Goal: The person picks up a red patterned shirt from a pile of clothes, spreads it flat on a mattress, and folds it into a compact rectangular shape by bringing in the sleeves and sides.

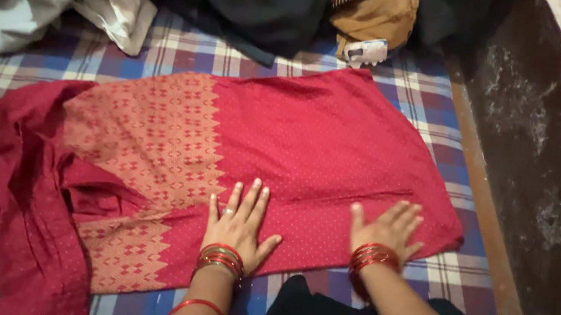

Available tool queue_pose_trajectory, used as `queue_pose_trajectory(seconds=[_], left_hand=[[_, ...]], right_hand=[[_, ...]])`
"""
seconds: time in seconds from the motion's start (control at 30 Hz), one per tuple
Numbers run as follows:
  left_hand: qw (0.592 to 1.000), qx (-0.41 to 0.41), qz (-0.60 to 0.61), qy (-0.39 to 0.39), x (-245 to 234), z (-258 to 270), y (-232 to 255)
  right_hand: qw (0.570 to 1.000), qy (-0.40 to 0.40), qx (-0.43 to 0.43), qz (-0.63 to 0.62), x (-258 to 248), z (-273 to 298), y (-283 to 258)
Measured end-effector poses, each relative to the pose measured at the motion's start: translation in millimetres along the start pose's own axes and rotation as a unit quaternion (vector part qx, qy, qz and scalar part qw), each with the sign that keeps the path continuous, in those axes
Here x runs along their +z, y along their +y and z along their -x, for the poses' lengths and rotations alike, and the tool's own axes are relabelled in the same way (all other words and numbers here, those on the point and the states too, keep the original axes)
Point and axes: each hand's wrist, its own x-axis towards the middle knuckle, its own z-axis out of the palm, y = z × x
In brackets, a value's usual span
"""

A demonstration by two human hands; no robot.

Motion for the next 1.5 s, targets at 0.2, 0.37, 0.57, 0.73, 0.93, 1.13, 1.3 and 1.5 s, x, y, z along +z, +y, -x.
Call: queue_pose_trajectory(seconds=[0.2,0.37,0.57,0.73,0.93,1.13,1.3,1.5], left_hand=[[1.000,-0.007,-0.014,-0.027,-6,0,2],[1.000,-0.007,-0.009,-0.019,-11,-10,-1],[1.000,0.005,0.017,0.017,5,-8,-8],[0.995,0.067,0.037,0.059,17,22,-41],[0.985,0.083,-0.115,-0.101,-20,58,-151],[0.929,-0.363,0.009,0.078,-56,139,-245],[0.849,-0.520,0.094,0.032,-23,140,-274],[0.864,-0.445,0.232,0.050,-61,107,-216]], right_hand=[[0.978,0.155,0.112,-0.088,-9,-44,53],[0.989,0.114,-0.091,0.000,19,-45,17],[0.979,0.189,-0.052,-0.048,17,-53,31],[0.961,0.155,-0.203,0.107,30,17,-23],[0.908,0.069,-0.408,0.067,32,100,-89],[0.902,0.002,-0.422,0.093,27,187,-165],[0.916,-0.063,-0.366,0.148,5,230,-212],[0.851,-0.079,-0.470,-0.220,50,217,-237]])
